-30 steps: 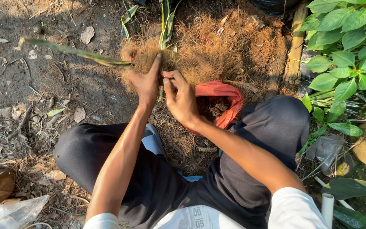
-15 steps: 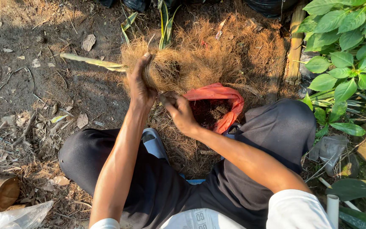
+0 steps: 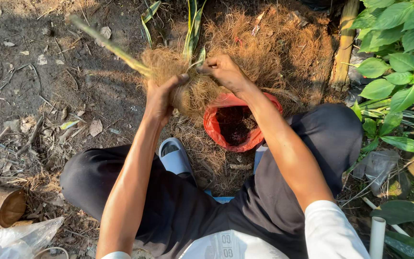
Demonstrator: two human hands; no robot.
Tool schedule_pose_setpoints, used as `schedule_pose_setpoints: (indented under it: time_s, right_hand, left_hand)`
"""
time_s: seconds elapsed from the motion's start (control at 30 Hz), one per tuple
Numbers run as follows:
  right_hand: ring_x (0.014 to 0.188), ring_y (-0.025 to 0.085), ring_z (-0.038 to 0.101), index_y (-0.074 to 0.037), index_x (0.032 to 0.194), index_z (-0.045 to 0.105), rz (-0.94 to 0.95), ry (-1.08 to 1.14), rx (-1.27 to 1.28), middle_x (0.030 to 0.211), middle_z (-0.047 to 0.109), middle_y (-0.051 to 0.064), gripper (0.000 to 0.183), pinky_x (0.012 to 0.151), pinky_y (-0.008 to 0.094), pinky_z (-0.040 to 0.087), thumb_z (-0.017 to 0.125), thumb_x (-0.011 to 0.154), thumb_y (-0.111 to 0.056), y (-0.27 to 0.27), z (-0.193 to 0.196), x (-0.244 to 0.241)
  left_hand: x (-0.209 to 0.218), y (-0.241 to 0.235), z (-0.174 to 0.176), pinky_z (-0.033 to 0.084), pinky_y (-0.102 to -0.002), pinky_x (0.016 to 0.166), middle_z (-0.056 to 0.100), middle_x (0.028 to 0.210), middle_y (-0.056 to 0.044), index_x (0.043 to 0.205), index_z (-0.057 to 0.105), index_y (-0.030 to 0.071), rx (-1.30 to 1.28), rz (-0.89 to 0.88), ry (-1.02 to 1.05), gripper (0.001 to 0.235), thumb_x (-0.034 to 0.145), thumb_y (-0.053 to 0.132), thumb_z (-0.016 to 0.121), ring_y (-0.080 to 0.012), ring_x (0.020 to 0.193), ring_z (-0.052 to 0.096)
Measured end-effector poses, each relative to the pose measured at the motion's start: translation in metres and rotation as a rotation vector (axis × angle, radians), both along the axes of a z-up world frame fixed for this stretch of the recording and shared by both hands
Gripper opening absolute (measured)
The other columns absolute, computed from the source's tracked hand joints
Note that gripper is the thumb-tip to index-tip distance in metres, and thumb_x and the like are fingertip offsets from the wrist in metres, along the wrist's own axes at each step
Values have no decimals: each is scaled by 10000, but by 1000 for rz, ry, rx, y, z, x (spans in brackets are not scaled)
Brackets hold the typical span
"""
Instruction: The person sits on the ground and wraps a plant's root ball with soil and coconut coir. They repeatedly add soil from a red bag and press it around the roots, then wrap the root ball with coir fibers, securing it with string.
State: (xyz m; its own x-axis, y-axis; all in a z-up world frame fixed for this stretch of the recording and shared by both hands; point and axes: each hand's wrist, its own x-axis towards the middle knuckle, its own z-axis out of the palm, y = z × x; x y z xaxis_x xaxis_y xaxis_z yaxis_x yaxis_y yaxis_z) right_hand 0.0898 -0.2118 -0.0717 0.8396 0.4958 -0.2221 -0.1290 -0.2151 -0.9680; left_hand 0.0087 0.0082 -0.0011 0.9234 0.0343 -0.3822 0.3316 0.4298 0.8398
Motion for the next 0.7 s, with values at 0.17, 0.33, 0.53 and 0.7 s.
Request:
schedule_pose_setpoints:
  time_s: [0.17,0.33,0.53,0.7]
  right_hand:
    - [437,60,404,-58,1093,719,-23,20,-165,729,655,4,237,378,256,266,592,902,5,2,36,-5]
    - [459,44,388,-16,988,722,-12,1,-141,660,613,-2,93,410,258,238,635,974,-46,4,50,3]
    - [470,54,433,-22,909,723,21,7,-376,666,661,9,76,434,248,301,673,932,-75,4,57,-1]
    - [438,70,510,-7,892,719,16,-216,-448,714,691,67,74,402,255,399,652,898,-38,14,61,-12]
  left_hand:
    - [5,-8,5,678,-448,727,629,1139,-315,1342,218,-143,6,89,69,969,697,147,880,-345,879,747]
    - [9,-7,16,684,-360,866,635,1178,-242,1354,226,-119,267,-11,-101,947,756,150,910,-300,1000,767]
    - [2,-4,26,616,-401,900,700,1134,-238,1192,537,-120,730,-84,-119,685,764,250,924,-310,1024,728]
    - [-5,4,8,539,-467,1048,708,1181,-217,1232,597,-76,1016,-81,-410,640,764,245,892,-320,1107,700]
